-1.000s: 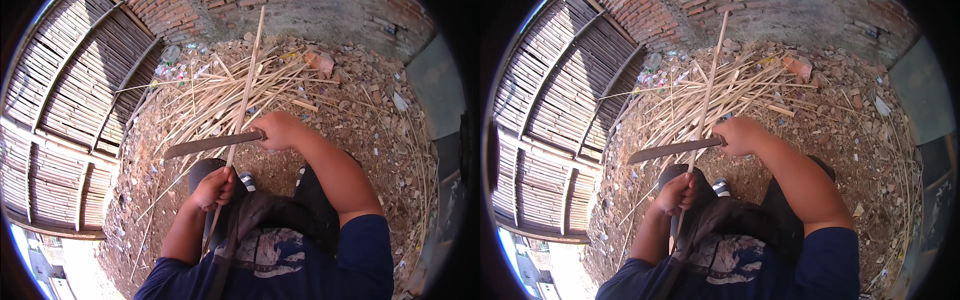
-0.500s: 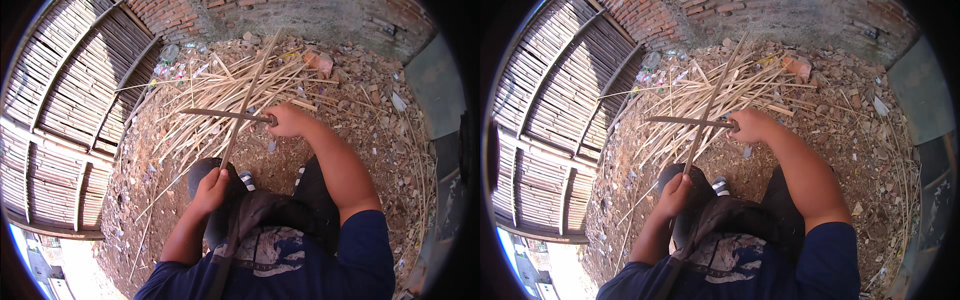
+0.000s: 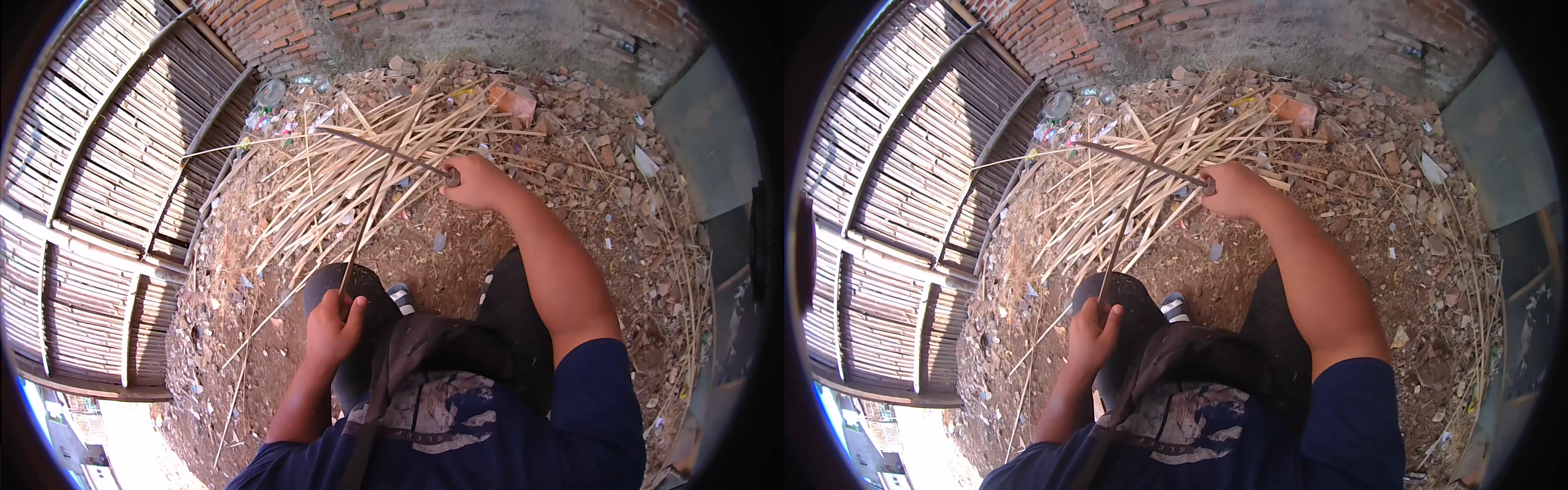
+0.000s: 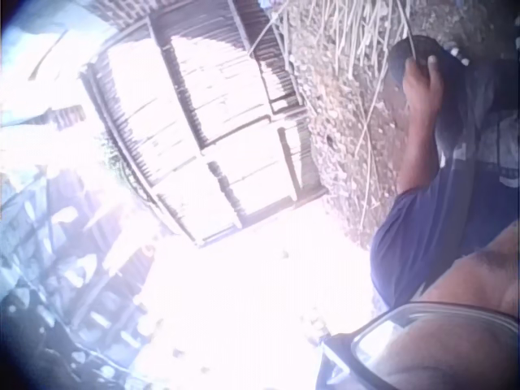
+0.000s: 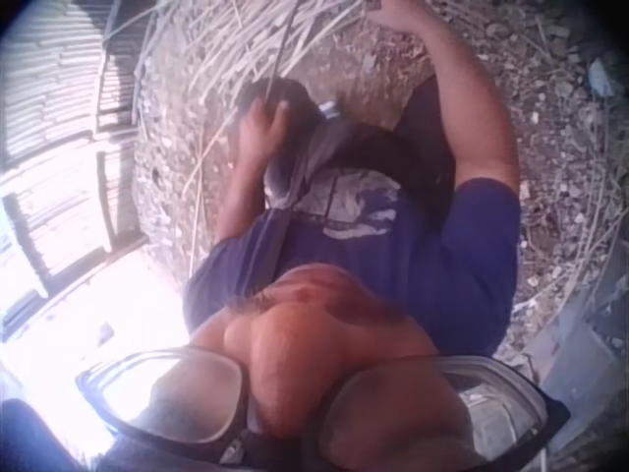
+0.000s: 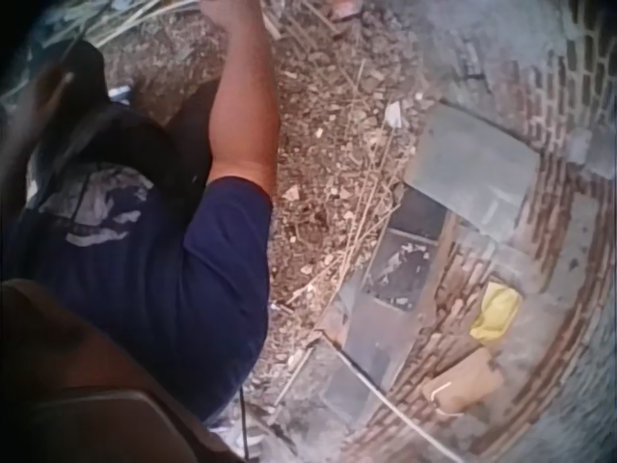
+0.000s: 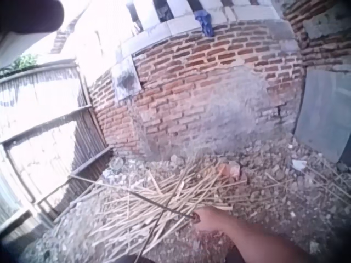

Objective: The person strips thin layers from a bamboo stick using a blade, repeatedly pulling the blade along the length of the stick and discarding the shavings onto a pile.

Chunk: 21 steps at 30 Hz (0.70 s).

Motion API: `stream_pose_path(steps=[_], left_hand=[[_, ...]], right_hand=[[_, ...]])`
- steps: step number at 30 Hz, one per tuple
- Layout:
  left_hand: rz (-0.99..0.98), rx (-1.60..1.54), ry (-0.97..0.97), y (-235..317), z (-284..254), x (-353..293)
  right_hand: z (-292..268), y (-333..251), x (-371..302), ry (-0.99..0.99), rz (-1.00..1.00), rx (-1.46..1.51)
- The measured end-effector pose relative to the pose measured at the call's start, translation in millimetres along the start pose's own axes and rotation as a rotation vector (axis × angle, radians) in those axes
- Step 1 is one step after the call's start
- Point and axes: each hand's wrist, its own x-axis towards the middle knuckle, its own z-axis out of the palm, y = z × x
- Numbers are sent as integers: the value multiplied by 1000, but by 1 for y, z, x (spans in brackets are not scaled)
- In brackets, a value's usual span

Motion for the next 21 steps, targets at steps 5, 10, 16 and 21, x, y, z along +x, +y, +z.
stream_pose_path(steps=[5,10,16,21], left_hand=[[-38,42,-17,-3,3,-4],[29,122,-20,-11,8,-8],[31,100,-9,-9,8,-6],[10,59,-69,-12,4,-2]], right_hand=[[11,-34,-16,-220,-152,-267],[11,-8,-3,-193,-161,-217],[-6,21,2,16,61,-53],[6,-26,-16,-268,-231,-355]])
